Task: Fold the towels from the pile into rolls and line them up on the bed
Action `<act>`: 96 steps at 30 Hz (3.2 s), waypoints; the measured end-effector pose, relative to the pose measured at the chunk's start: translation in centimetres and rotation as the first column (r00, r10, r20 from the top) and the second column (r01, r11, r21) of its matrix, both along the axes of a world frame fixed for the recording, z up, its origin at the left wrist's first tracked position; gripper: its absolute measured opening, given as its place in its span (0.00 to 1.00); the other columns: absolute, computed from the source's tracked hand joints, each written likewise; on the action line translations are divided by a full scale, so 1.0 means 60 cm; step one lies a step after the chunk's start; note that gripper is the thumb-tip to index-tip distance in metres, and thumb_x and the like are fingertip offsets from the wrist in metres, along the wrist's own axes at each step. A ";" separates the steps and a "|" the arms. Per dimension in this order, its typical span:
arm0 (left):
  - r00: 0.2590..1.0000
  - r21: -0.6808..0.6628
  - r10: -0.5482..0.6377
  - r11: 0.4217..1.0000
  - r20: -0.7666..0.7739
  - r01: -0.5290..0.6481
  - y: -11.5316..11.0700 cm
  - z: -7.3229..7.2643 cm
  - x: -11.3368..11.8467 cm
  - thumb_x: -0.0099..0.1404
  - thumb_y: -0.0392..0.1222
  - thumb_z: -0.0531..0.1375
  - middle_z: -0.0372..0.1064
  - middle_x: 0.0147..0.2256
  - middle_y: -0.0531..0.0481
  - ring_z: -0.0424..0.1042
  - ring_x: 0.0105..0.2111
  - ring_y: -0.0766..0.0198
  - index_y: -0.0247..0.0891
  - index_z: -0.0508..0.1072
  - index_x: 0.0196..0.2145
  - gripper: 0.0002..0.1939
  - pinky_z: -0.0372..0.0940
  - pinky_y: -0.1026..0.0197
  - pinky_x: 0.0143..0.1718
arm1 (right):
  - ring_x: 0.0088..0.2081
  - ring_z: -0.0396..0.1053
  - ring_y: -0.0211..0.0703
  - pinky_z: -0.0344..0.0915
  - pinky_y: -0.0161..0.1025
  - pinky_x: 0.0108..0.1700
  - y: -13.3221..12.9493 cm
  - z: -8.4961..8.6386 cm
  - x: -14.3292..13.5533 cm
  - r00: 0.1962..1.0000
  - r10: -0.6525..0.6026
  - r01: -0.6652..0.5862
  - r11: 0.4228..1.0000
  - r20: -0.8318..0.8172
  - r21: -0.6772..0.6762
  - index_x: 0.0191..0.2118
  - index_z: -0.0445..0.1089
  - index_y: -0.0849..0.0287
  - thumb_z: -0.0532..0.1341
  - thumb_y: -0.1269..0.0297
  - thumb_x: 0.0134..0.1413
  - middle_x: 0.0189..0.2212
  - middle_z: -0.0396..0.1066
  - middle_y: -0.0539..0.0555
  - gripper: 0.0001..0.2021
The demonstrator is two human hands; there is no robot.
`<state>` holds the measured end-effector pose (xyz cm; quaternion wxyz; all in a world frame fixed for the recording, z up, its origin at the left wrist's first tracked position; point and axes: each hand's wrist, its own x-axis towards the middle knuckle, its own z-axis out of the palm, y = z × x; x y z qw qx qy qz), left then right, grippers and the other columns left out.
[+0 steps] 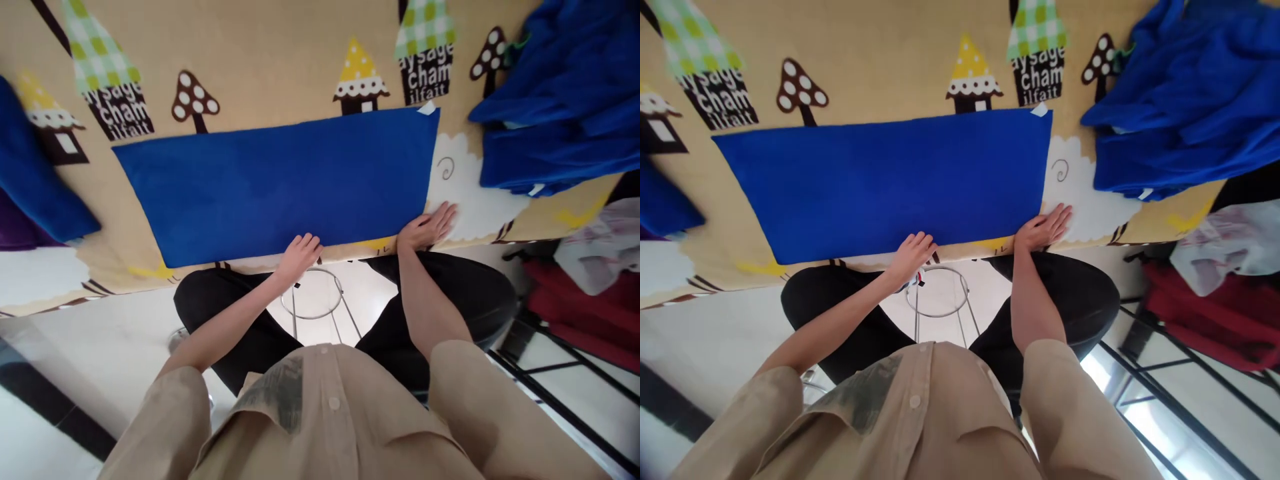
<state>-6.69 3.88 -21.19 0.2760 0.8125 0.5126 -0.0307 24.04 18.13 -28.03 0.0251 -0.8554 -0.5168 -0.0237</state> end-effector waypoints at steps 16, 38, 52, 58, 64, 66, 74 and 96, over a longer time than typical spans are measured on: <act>0.987 0.013 0.158 0.987 0.038 -0.158 -0.021 -0.028 0.012 0.73 0.36 0.62 0.72 0.43 0.38 0.70 0.46 0.49 0.32 0.74 0.46 0.07 0.61 0.54 0.40 | 0.62 0.69 0.43 0.63 0.52 0.70 0.135 0.133 -0.312 0.575 0.748 -0.788 0.616 -0.332 0.024 0.57 0.71 0.54 0.52 0.70 0.72 0.56 0.75 0.54 0.16; 0.996 0.026 0.075 0.997 0.041 -0.076 -0.023 -0.020 0.016 0.71 0.25 0.55 0.71 0.38 0.40 0.71 0.43 0.52 0.31 0.76 0.45 0.11 0.66 0.54 0.40 | 0.58 0.76 0.46 0.69 0.45 0.55 0.279 0.172 -0.569 0.454 0.736 -0.849 0.186 -0.502 -0.495 0.33 0.70 0.72 0.72 0.57 0.56 0.47 0.78 0.47 0.20; 0.997 0.501 0.075 0.862 0.011 -0.070 -0.084 0.108 -0.017 0.69 0.21 0.51 0.67 0.33 0.47 0.68 0.33 0.61 0.38 0.76 0.41 0.18 0.66 0.60 0.33 | 0.42 0.74 0.32 0.73 0.54 0.60 0.288 0.271 -0.507 0.303 0.736 -0.953 0.239 -0.606 -0.186 0.31 0.60 0.59 0.72 0.55 0.60 0.39 0.73 0.45 0.21; 0.977 0.593 0.151 0.777 0.148 -0.210 -0.123 0.209 -0.095 0.71 0.29 0.55 0.73 0.40 0.44 0.74 0.39 0.58 0.43 0.76 0.48 0.16 0.73 0.56 0.38 | 0.31 0.67 0.24 0.78 0.34 0.48 0.289 0.369 -0.471 0.229 0.676 -0.915 0.394 -0.701 0.081 0.35 0.66 0.62 0.73 0.63 0.61 0.26 0.65 0.37 0.15; 0.774 0.679 0.534 0.429 0.341 -0.595 -0.116 0.332 -0.188 0.70 0.36 0.58 0.69 0.38 0.45 0.72 0.37 0.60 0.44 0.81 0.47 0.14 0.72 0.55 0.41 | 0.25 0.62 0.23 0.59 0.21 0.24 0.255 0.490 -0.410 0.003 0.499 -0.749 0.575 -0.867 0.329 0.42 0.65 0.63 0.69 0.67 0.66 0.19 0.66 0.32 0.11; 0.679 0.704 0.594 0.248 0.433 -0.666 -0.102 0.373 -0.209 0.70 0.37 0.58 0.68 0.39 0.44 0.69 0.34 0.64 0.41 0.83 0.45 0.13 0.70 0.58 0.38 | 0.27 0.66 0.23 0.59 0.23 0.26 0.236 0.532 -0.386 -0.111 0.460 -0.705 0.588 -0.881 0.396 0.43 0.67 0.65 0.68 0.71 0.66 0.22 0.70 0.34 0.09; 0.480 0.518 0.506 0.075 0.716 -0.852 -0.067 0.500 -0.272 0.74 0.58 0.55 0.69 0.29 0.51 0.66 0.29 0.71 0.29 0.79 0.39 0.27 0.69 0.65 0.35 | 0.29 0.62 0.26 0.58 0.27 0.31 0.137 0.703 -0.306 -0.193 0.518 -0.603 0.607 -0.833 0.517 0.51 0.68 0.62 0.64 0.75 0.69 0.28 0.68 0.39 0.09; -0.039 -0.147 0.402 0.242 0.915 -0.959 -0.079 0.669 -0.291 0.66 0.43 0.72 0.70 0.29 0.52 0.67 0.27 0.71 0.31 0.78 0.43 0.14 0.76 0.55 0.44 | 0.35 0.72 0.35 0.70 0.38 0.41 0.069 0.739 -0.226 -0.196 0.564 -0.378 0.711 -0.802 0.593 0.43 0.73 0.59 0.79 0.62 0.52 0.31 0.76 0.48 0.19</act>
